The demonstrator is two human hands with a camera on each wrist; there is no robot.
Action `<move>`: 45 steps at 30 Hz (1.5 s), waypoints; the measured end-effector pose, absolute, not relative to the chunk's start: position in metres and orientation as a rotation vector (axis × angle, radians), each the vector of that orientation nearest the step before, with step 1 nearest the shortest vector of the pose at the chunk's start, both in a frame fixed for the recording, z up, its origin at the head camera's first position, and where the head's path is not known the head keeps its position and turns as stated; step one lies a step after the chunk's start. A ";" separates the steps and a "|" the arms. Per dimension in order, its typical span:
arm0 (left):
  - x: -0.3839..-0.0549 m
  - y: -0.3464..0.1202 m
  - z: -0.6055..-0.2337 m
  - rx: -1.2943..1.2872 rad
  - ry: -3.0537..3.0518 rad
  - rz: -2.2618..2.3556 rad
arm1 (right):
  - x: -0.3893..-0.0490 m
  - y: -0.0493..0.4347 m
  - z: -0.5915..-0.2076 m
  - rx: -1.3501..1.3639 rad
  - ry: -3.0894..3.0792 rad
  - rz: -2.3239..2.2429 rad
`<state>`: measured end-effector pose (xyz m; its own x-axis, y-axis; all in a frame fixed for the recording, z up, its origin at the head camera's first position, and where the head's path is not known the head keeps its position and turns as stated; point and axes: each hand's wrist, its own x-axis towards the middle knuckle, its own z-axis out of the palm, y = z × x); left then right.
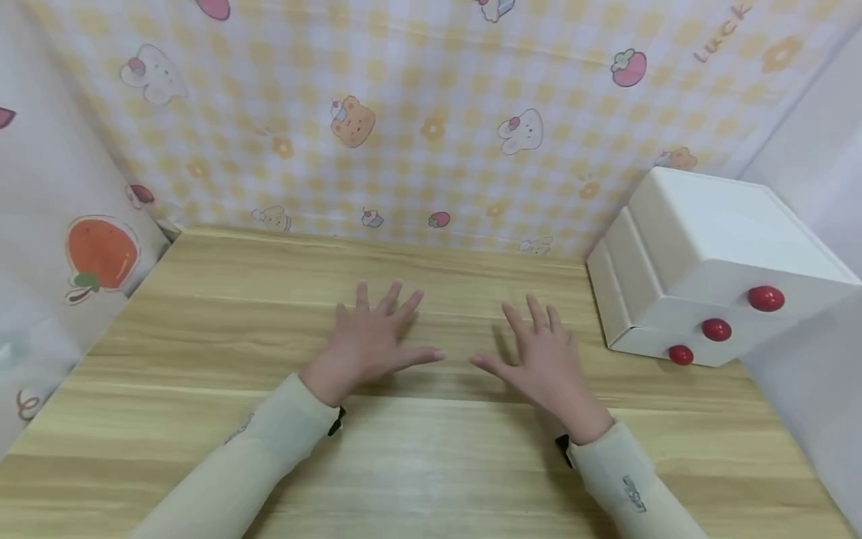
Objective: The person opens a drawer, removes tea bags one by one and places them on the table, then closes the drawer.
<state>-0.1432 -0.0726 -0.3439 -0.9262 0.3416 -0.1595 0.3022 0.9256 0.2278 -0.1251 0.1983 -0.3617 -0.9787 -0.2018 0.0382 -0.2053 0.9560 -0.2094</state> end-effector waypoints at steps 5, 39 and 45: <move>-0.141 -0.066 -0.339 0.516 2.836 0.382 | -0.116 0.214 -0.358 0.312 -3.061 0.497; -0.146 0.020 -0.331 0.760 2.517 0.998 | -0.109 0.292 -0.322 0.096 -2.419 0.837; -0.148 0.040 -0.330 0.800 2.492 1.030 | -0.110 0.295 -0.316 0.110 -2.077 0.808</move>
